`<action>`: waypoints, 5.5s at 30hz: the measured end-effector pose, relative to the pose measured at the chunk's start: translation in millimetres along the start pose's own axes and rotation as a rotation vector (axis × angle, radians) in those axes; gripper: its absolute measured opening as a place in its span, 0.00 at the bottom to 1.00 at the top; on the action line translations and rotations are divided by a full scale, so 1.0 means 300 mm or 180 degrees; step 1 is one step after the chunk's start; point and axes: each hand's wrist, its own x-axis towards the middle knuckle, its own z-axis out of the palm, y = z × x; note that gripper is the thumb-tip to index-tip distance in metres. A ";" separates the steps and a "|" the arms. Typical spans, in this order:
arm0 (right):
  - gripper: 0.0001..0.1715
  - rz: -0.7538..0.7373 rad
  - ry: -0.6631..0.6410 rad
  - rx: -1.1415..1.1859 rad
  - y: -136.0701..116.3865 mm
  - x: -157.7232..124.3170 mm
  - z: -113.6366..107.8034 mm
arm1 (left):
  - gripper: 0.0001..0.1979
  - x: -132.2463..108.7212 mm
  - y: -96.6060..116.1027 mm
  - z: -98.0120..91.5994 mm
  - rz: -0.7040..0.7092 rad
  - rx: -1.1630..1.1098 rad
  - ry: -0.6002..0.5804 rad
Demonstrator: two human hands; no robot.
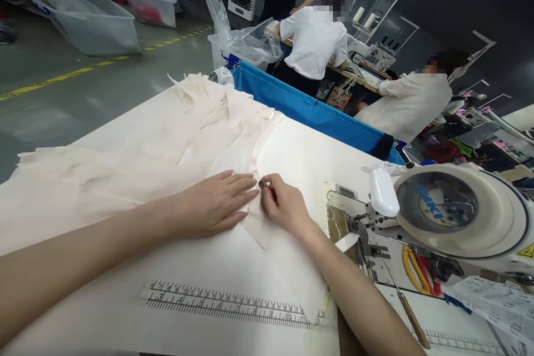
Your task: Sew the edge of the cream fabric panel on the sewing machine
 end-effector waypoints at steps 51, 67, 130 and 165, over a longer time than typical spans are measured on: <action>0.11 -0.0074 -0.0131 -0.0516 0.002 -0.070 -0.037 | 0.29 0.007 0.045 0.007 -0.0083 0.0324 -0.0119; 0.12 -0.0046 0.0009 -0.0066 0.035 -0.102 -0.023 | 0.24 0.014 0.079 0.002 0.0222 0.0258 0.0135; 0.11 -0.0146 -0.0170 -0.0538 0.099 -0.278 -0.095 | 0.25 0.110 0.188 -0.094 0.0289 0.0550 -0.0858; 0.13 -0.0191 -0.0285 -0.0432 0.148 -0.343 -0.125 | 0.23 0.128 0.356 0.014 0.0077 0.0362 0.0043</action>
